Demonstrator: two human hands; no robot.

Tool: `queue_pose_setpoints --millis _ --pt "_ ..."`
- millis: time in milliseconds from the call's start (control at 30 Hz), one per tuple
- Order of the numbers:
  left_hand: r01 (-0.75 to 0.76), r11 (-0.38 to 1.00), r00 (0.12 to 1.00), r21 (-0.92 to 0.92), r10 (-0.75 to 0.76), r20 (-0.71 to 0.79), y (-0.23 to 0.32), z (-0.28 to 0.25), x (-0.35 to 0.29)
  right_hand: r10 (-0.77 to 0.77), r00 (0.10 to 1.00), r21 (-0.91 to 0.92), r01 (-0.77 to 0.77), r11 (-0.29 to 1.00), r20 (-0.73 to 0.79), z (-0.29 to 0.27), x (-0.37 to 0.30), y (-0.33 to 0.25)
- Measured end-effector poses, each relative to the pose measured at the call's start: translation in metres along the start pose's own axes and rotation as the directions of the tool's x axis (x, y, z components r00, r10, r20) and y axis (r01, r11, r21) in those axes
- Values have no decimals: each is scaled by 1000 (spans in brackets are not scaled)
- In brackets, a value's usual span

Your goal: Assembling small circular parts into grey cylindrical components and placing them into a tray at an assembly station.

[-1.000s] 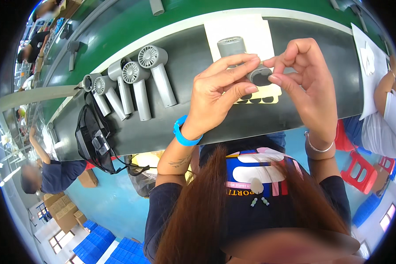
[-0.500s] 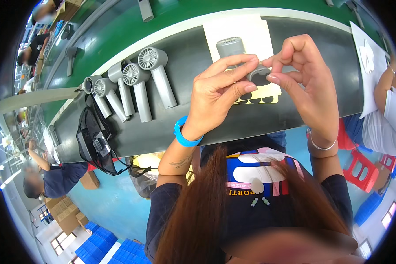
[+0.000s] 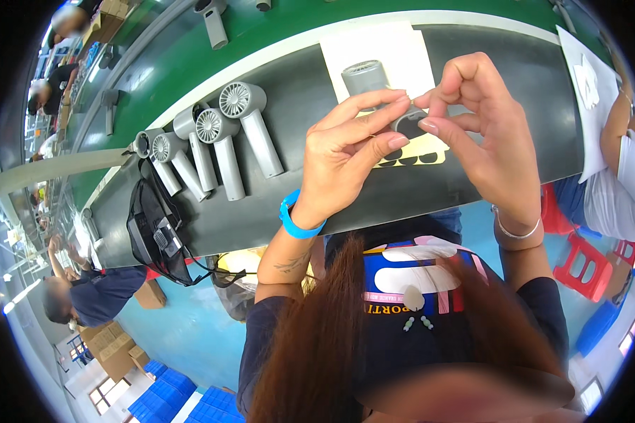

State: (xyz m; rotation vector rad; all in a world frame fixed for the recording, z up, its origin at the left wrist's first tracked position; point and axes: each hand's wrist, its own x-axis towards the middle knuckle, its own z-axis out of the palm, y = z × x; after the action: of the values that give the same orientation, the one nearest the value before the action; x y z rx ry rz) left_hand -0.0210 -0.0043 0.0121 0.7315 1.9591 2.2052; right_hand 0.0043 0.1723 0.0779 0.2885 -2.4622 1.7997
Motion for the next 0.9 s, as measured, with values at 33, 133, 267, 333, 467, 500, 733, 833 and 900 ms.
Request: queue_pose_setpoints --millis 33,133,267,333,467,500,733,833,900 --pt "0 1000 1000 10 0 5 0 0 0 -5 1000 -14 5 1000 0 0 0 0" --pt "12 1000 1000 -16 -12 2 2 2 -1 -33 999 -66 32 997 -3 0 -2 1" --pt "18 998 1000 -52 -18 -1 3 5 -2 -73 997 -154 71 986 -8 -2 -6 3" --pt "17 998 1000 -55 -18 -3 2 6 -2 -81 996 -202 75 977 -21 -1 -8 4" --pt "27 999 1000 -31 -27 -2 3 8 -2 -79 996 -306 61 950 -47 0 -9 0" --pt "26 999 1000 -32 -26 1 3 8 -1 -79 996 -308 60 949 -50 0 -9 0" --pt "27 999 999 -40 -29 -44 2 3 -6 -205 978 -529 155 835 -38 0 -3 7" --pt "53 996 996 -78 -58 -64 3 -1 -9 8 1000 -275 -5 962 11 -5 14 30" --pt "55 995 998 -84 -57 -20 1 -1 -9 244 919 221 -319 922 309 4 24 61"
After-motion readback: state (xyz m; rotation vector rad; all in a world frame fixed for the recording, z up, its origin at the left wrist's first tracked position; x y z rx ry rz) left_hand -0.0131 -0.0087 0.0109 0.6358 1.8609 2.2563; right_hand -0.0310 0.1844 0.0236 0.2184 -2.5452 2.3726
